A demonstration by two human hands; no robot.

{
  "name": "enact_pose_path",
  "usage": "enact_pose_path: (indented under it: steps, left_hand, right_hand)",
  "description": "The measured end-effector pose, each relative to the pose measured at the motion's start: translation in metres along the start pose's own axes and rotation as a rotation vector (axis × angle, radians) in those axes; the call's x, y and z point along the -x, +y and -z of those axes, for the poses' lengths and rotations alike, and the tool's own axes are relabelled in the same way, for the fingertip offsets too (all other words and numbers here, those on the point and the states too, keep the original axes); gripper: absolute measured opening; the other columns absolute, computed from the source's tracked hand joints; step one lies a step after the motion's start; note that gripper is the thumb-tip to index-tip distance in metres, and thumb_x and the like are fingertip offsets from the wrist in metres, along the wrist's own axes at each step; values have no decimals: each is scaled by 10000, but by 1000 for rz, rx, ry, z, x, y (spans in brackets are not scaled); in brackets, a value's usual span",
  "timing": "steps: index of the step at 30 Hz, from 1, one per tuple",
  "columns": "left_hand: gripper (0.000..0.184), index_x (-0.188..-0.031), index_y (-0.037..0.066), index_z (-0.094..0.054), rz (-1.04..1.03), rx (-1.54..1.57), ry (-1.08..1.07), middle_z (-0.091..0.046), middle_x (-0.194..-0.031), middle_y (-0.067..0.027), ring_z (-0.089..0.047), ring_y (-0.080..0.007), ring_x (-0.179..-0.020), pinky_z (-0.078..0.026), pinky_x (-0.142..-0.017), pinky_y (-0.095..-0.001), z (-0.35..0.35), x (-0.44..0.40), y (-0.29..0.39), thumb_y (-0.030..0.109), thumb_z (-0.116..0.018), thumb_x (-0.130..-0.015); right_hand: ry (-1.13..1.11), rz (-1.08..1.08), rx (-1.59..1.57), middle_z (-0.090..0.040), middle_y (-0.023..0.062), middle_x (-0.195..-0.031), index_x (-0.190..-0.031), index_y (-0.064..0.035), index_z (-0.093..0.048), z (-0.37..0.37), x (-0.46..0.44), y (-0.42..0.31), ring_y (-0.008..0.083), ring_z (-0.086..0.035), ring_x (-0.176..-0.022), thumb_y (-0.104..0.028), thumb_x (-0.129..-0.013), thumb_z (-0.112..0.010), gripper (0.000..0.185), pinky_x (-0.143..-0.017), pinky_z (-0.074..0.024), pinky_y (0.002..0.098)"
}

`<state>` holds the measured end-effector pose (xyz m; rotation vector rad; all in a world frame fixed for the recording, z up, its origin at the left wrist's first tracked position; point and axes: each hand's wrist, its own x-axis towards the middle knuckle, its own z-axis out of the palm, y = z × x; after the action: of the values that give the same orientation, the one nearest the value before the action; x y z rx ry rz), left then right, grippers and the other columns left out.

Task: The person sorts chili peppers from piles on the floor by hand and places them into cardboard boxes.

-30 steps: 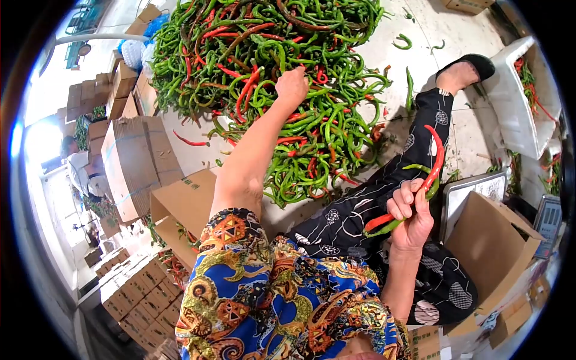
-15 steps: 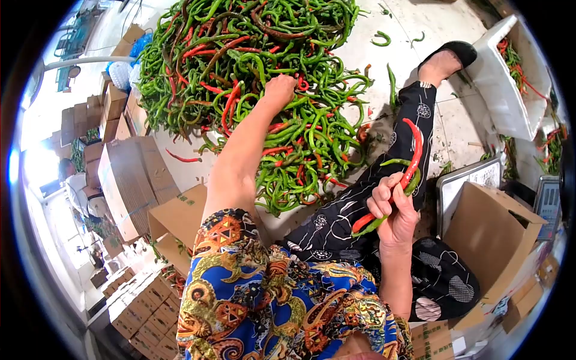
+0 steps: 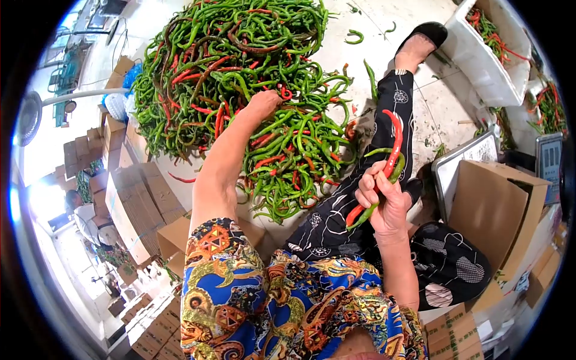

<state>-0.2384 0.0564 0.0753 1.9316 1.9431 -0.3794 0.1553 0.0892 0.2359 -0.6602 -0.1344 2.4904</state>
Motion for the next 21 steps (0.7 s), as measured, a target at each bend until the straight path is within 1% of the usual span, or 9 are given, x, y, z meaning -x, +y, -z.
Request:
enact_pose_path:
  steps: [1, 4, 6, 9, 10, 13, 14, 18, 21]
  left_hand:
    - [117, -895, 70, -665, 2, 70, 63, -579, -873, -130, -623, -340, -819, -506, -720, -449, 4, 3, 2, 102, -617, -794]
    - [108, -892, 52, -649, -5, 194, 359, -612, -873, -123, -620, -320, -798, -501, -691, -398, 41, 21, 13, 96, -635, -795]
    - [95, -903, 44, -647, 9, 351, 609, -616, -850, -120, -613, -297, -768, -495, -684, -352, 104, 45, 38, 90, -634, -821]
    - [113, -918, 37, -637, 52, 369, 879, -592, -815, -121, -601, -290, -730, -483, -638, -350, 173, 79, 52, 110, -648, -833]
    - [121, -915, 10, -629, 121, 415, 922, -609, -810, -107, -618, -229, -698, -488, -623, -310, 184, 88, 56, 99, -654, -836]
    - [154, -966, 9, -617, 369, 1025, 835, -660, -862, -64, -639, -108, -699, -511, -629, -237, 205, 105, 71, 155, -605, -917]
    - [202, -983, 1, -602, 355, 1182, 796, -661, -870, -77, -651, -125, -718, -519, -641, -235, 206, 105, 71, 197, -585, -936]
    - [257, -970, 24, -587, 381, 1370, 574, -623, -855, -48, -633, -120, -738, -522, -656, -244, 205, 80, 96, 279, -566, -946]
    - [232, -944, 30, -579, 262, 1446, 499, -608, -826, -47, -615, -108, -696, -518, -619, -238, 219, 23, 129, 260, -553, -951]
  right_hand:
    - [-4, 7, 0, -559, 70, -817, -1033, -57, -548, 1, 0, 0, 88, -460, -588, -134, -934, -560, 126, -542, -396, 246]
    - [5, 13, 1, -560, 69, -816, -1031, -57, -547, 1, 1, -1, 90, -458, -589, -138, -935, -559, 127, -541, -393, 246]
    - [11, -3, 2, -559, 67, -813, -1031, -54, -546, 2, 2, -2, 92, -457, -589, -137, -933, -561, 130, -541, -391, 246]
    - [-9, -3, -6, -556, 63, -801, -1030, -52, -547, 1, -1, 0, 93, -459, -596, -129, -937, -551, 121, -548, -392, 246]
    - [-15, 0, -9, -556, 62, -799, -1029, -52, -548, 1, -1, 0, 93, -459, -597, -127, -939, -549, 118, -550, -392, 246]
    - [-18, 3, -29, -554, 56, -801, -1019, -50, -555, 2, -2, 2, 94, -458, -601, -123, -939, -546, 108, -553, -391, 247]
    - [-12, 6, -33, -553, 54, -802, -1018, -50, -556, 3, 0, 1, 94, -458, -601, -123, -938, -547, 108, -552, -390, 248]
    - [42, 5, -72, -526, 44, -782, -965, -51, -540, 3, 8, -3, 91, -427, -595, -150, -918, -584, 118, -544, -362, 244]
    - [3, 31, -130, -528, 51, -777, -966, -41, -540, 11, 12, -5, 100, -449, -584, -138, -910, -592, 124, -545, -380, 256]
